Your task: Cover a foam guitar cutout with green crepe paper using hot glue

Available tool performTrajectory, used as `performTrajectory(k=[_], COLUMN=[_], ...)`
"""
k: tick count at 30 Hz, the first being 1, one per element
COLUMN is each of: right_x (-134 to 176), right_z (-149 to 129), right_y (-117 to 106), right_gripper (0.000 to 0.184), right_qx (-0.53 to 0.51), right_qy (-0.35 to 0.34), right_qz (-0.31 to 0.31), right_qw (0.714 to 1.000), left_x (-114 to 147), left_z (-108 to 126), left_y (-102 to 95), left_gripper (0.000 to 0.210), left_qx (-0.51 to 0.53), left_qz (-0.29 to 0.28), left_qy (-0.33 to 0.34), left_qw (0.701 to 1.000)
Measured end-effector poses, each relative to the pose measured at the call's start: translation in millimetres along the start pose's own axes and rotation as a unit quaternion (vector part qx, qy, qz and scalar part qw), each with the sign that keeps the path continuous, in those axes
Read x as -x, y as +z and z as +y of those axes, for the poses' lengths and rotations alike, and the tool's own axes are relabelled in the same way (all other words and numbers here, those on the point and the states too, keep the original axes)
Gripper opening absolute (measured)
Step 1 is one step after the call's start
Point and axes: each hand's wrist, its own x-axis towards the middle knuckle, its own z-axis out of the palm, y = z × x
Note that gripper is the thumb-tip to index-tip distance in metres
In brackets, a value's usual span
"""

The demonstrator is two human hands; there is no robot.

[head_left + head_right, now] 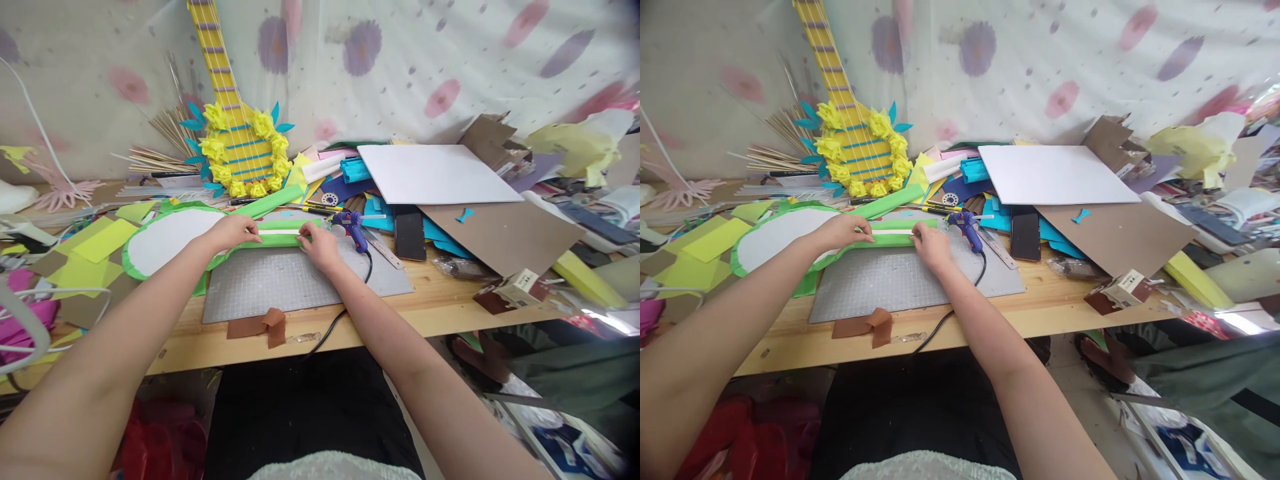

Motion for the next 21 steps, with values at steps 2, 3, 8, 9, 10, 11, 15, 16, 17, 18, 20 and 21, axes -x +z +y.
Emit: performTrajectory(k=[2,3,8,9,10,11,15,16,17,18,20,21], right_x=[2.0,2.7,4.0,4.1,4.4,5.1,14.9,18.9,23.0,26.7,31.4,31.6], right_z=[0.3,0.2,0.9,2.1,4.0,6.7,26.4,34.0,42.7,52.1,72.5,82.5], right_y=[2.5,3.5,1.2,-2.6,-8.0,-15.1,-56.9,-68.5,-79.4,-88.9,-101.8,-104.6], right_gripper=[0.014,0.013,0.016,0.017,0.017,0.017,0.012,0.008,0.006,0.01,0.019,0.02], right_qx=[-0.005,-0.007,0.007,0.011,0.015,0.015,0.005,0.016,0.028,0.037,0.069,0.077], right_qy=[0.003,0.003,-0.001,0.003,0.01,0.019,0.059,0.076,0.094,0.12,0.189,0.21], right_qz=[0.006,0.008,0.01,0.009,0.007,0.005,0.001,-0.008,-0.039,-0.074,-0.098,-0.08], right_qw=[1.0,1.0,1.0,1.0,1.0,1.0,0.998,0.997,0.994,0.989,0.975,0.971], left_x=[1.9,2.7,0.2,-1.5,-3.4,-5.0,-6.0,-4.5,-2.3,0.5,7.3,11.1], left_z=[-0.9,-1.4,-6.1,-7.3,-8.5,-9.3,-8.3,-6.8,-5.0,-2.8,1.9,4.4], left_y=[-1.4,-1.9,1.5,3.0,4.5,5.9,7.8,7.5,7.2,7.1,9.0,11.3], left_gripper=[0.028,0.028,0.029,0.029,0.03,0.03,0.025,0.022,0.021,0.019,0.018,0.017], left_qx=[0.009,0.012,0.013,0.009,0.003,-0.004,-0.024,-0.026,-0.028,-0.03,-0.036,-0.04], left_qz=[-0.009,-0.011,0.006,0.014,0.023,0.03,0.04,0.04,0.04,0.041,0.054,0.068], left_qy=[-0.005,-0.007,0.034,0.046,0.055,0.059,0.049,0.044,0.039,0.033,0.027,0.025], left_qw=[1.0,1.0,0.999,0.999,0.998,0.998,0.998,0.998,0.998,0.998,0.998,0.997])
